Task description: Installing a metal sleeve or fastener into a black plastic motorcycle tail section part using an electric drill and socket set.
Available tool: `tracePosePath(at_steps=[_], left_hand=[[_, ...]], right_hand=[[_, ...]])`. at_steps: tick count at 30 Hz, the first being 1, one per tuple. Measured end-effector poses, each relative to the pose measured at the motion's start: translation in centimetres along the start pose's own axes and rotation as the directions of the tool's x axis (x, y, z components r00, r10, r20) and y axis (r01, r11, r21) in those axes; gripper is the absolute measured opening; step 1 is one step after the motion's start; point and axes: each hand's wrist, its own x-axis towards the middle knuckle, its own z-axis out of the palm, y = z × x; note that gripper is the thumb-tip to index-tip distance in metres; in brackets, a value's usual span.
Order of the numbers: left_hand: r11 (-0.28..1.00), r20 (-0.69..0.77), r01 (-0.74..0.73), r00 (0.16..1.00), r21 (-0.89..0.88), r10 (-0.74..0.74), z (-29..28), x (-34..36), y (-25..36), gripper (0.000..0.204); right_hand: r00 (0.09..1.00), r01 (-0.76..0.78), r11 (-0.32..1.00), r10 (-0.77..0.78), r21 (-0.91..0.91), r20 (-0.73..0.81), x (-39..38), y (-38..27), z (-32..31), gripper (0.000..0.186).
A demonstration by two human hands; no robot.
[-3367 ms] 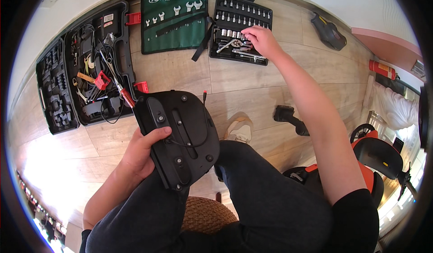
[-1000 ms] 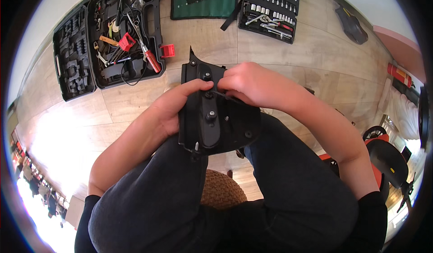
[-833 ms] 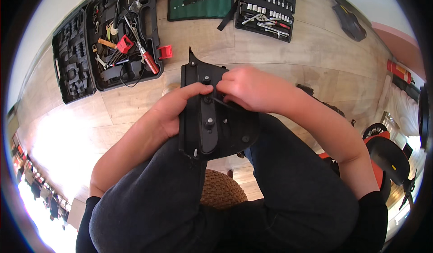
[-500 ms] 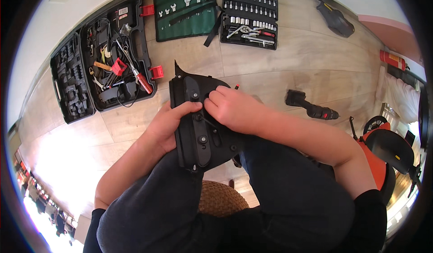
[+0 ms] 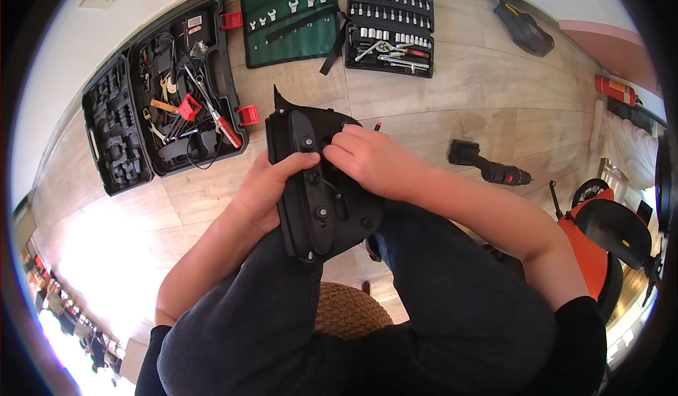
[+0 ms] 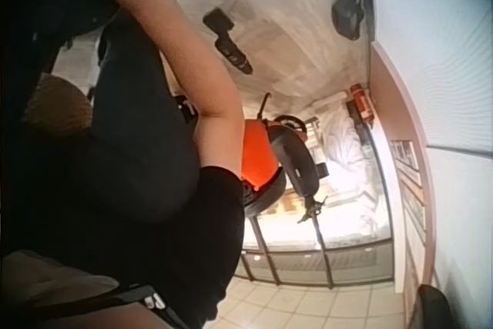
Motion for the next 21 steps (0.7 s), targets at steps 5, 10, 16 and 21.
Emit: tracePosePath(at_steps=[5, 10, 16, 21], left_hand=[[1.000, 0.034, -0.018, 0.999, 0.001, 0.018, -0.3, 0.0, 0.1, 0.036], [0.994, 0.048, -0.104, 0.993, 0.018, 0.103, -0.6, 0.4, -0.4, 0.035], [0.998, -0.017, -0.063, 0.998, 0.019, 0.064, -0.4, 0.1, 0.0, 0.036], [0.998, 0.015, -0.065, 0.998, 0.026, 0.065, -0.5, 0.1, -0.1, 0.037]], right_hand=[[0.998, -0.064, 0.998, 0.065, -0.025, 0.017, 0.2, -0.2, 0.5, 0.007], [0.996, -0.083, 0.997, 0.083, 0.001, -0.018, 0.0, 0.1, 1.1, 0.021], [0.999, -0.039, 0.996, 0.038, 0.077, 0.022, -0.2, 0.3, 0.0, 0.021], [0.999, 0.029, 0.998, -0.029, -0.061, 0.014, 0.2, 0.5, 0.1, 0.011]])
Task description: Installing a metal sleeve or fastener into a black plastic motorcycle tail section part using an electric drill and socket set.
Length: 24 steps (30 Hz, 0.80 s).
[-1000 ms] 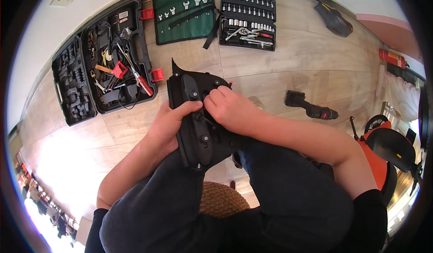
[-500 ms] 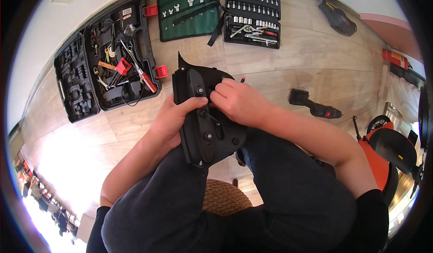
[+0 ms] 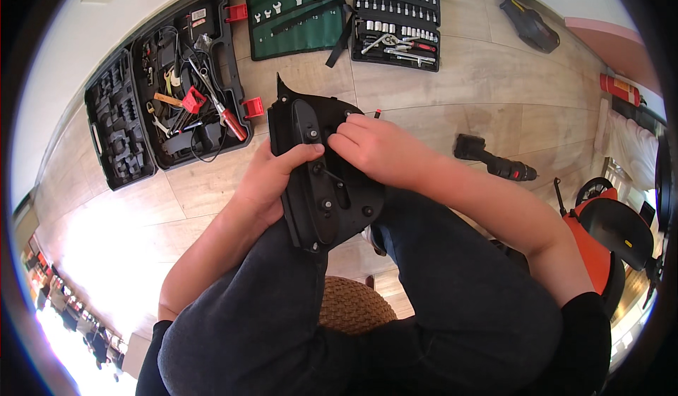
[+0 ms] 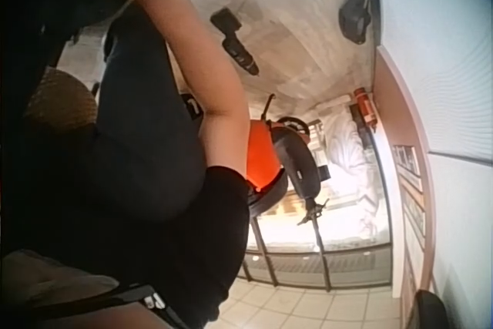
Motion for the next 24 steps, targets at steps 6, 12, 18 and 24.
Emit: tracePosePath(at_steps=[6, 12, 18, 24], left_hand=[[0.999, -0.020, -0.008, 1.000, 0.034, 0.008, 0.1, -0.1, -0.2, 0.037], [0.997, 0.014, -0.041, 0.999, 0.059, 0.041, 0.1, 0.0, 0.6, 0.037], [0.984, 0.194, -0.174, 0.967, 0.027, 0.165, 1.5, -1.5, 2.6, 0.042], [0.938, 0.417, -0.332, 0.870, 0.097, 0.265, 6.2, -6.8, 8.5, 0.048]], right_hand=[[0.998, -0.054, 0.993, 0.055, -0.107, 0.010, -0.1, -1.0, 1.0, 0.010], [0.985, -0.121, 0.992, 0.125, 0.042, -0.116, -0.3, -0.3, 0.5, 0.024], [0.950, -0.130, 0.991, 0.133, 0.029, -0.281, 0.2, -0.7, -8.5, 0.041], [0.797, -0.378, 0.923, 0.364, 0.071, -0.482, -1.0, -3.7, -20.6, 0.065]])
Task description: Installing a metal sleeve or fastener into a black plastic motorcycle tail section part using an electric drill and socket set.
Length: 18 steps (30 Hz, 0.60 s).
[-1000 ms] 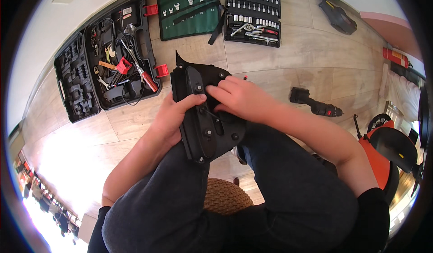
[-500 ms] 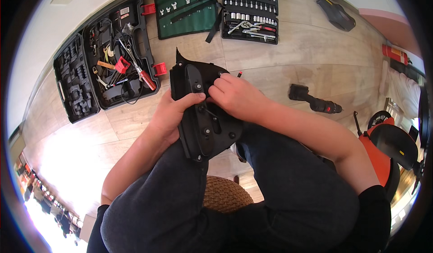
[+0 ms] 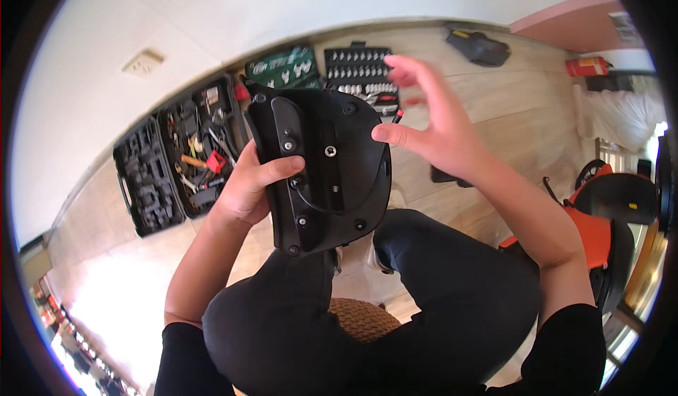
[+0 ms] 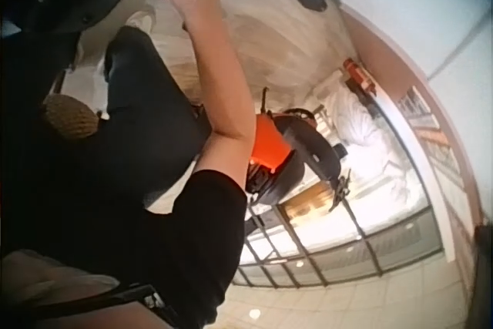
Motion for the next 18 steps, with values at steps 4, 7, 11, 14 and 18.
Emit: tracePosePath(at_steps=[4, 7, 11, 14, 18], left_hand=[[0.992, 0.107, -0.056, 0.993, 0.116, 0.043, 6.0, -2.3, 5.3, 0.055], [0.975, 0.208, 0.013, 0.976, 0.220, -0.060, 9.9, -4.8, 8.1, 0.073], [0.920, 0.238, -0.062, 0.971, 0.386, -0.035, 15.1, -9.7, 9.6, 0.082], [0.746, 0.189, -0.205, 0.976, 0.633, 0.107, 17.0, -12.9, 9.7, 0.082], [-0.324, 0.578, -0.486, 0.584, 0.812, 0.570, 20.0, -19.9, 8.3, 0.088]], right_hand=[[0.603, -0.797, 0.293, 0.449, 0.529, 0.660, 0.1, -5.5, -6.1, 0.070], [0.596, -0.743, -0.062, 0.391, 0.666, 0.701, -1.7, -10.2, -8.8, 0.052], [0.630, -0.666, -0.091, 0.464, 0.741, 0.623, -5.4, -14.7, -10.1, 0.040], [0.695, -0.547, -0.143, 0.472, 0.825, 0.542, -8.2, -17.1, -10.4, 0.037], [0.740, -0.416, -0.057, 0.559, 0.908, 0.374, -11.5, -20.4, -10.9, 0.034]])
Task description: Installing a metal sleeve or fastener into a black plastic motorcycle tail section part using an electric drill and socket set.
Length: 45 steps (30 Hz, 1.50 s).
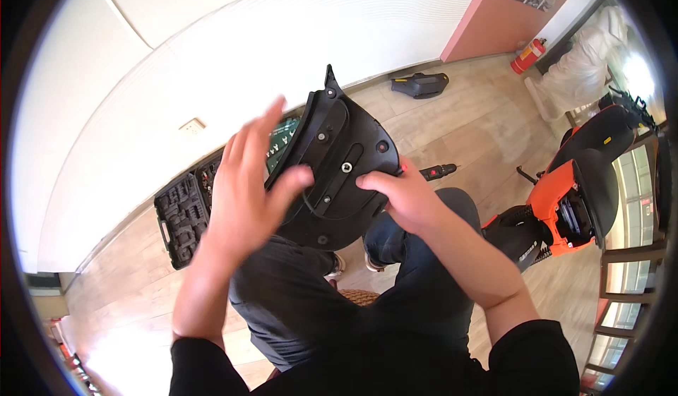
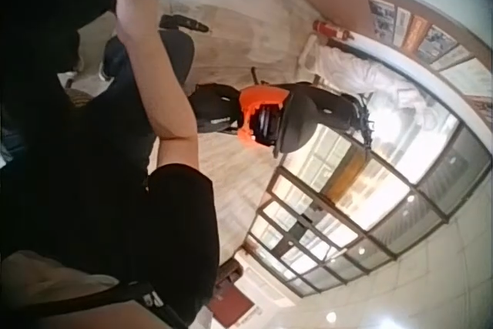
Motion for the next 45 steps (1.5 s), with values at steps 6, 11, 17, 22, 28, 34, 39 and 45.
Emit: tracePosePath(at_steps=[6, 11, 17, 22, 28, 34, 39, 45], left_hand=[[0.958, 0.335, -0.179, 0.937, 0.224, 0.097, 2.2, -6.2, 11.1, 0.095], [0.876, 0.080, -0.067, 0.996, 0.478, 0.033, 7.6, -7.1, 10.8, 0.073], [0.848, 0.101, -0.239, 0.971, 0.473, 0.217, 9.7, -3.6, 8.7, 0.058], [0.920, 0.128, -0.254, 0.966, 0.298, 0.225, 11.2, 0.3, 7.7, 0.068], [0.993, -0.129, 0.090, 0.987, -0.074, -0.099, 14.3, 4.3, 5.0, 0.079], [0.660, -0.001, 0.475, 0.811, -0.582, -0.585, 14.1, 4.1, -1.3, 0.063], [0.332, 0.217, 0.578, 0.681, -0.745, -0.699, 14.9, 3.9, -1.6, 0.058], [0.183, 0.317, 0.623, 0.602, -0.760, -0.733, 17.4, 4.2, -1.6, 0.056]], right_hand=[[0.960, 0.210, 0.978, -0.205, 0.009, -0.189, -4.3, 2.8, 1.3, 0.030], [0.924, 0.288, 0.957, -0.286, -0.027, -0.253, -4.8, 5.0, 2.4, 0.038], [0.846, 0.389, 0.904, -0.426, -0.175, -0.320, -4.0, 3.0, 1.7, 0.046], [0.882, 0.361, 0.929, -0.370, -0.084, -0.293, -1.8, 0.9, -1.4, 0.054], [0.970, 0.212, 0.943, -0.172, -0.256, 0.172, -2.7, -4.1, -8.4, 0.056], [0.655, 0.009, 0.991, -0.109, -0.137, -0.748, 1.3, 8.0, -28.7, 0.018], [0.510, -0.296, 0.852, -0.242, -0.432, -0.826, 6.7, 26.0, -40.7, 0.069], [0.284, -0.069, 0.672, -0.695, -0.737, -0.660, 15.0, 29.1, -41.2, 0.104]])
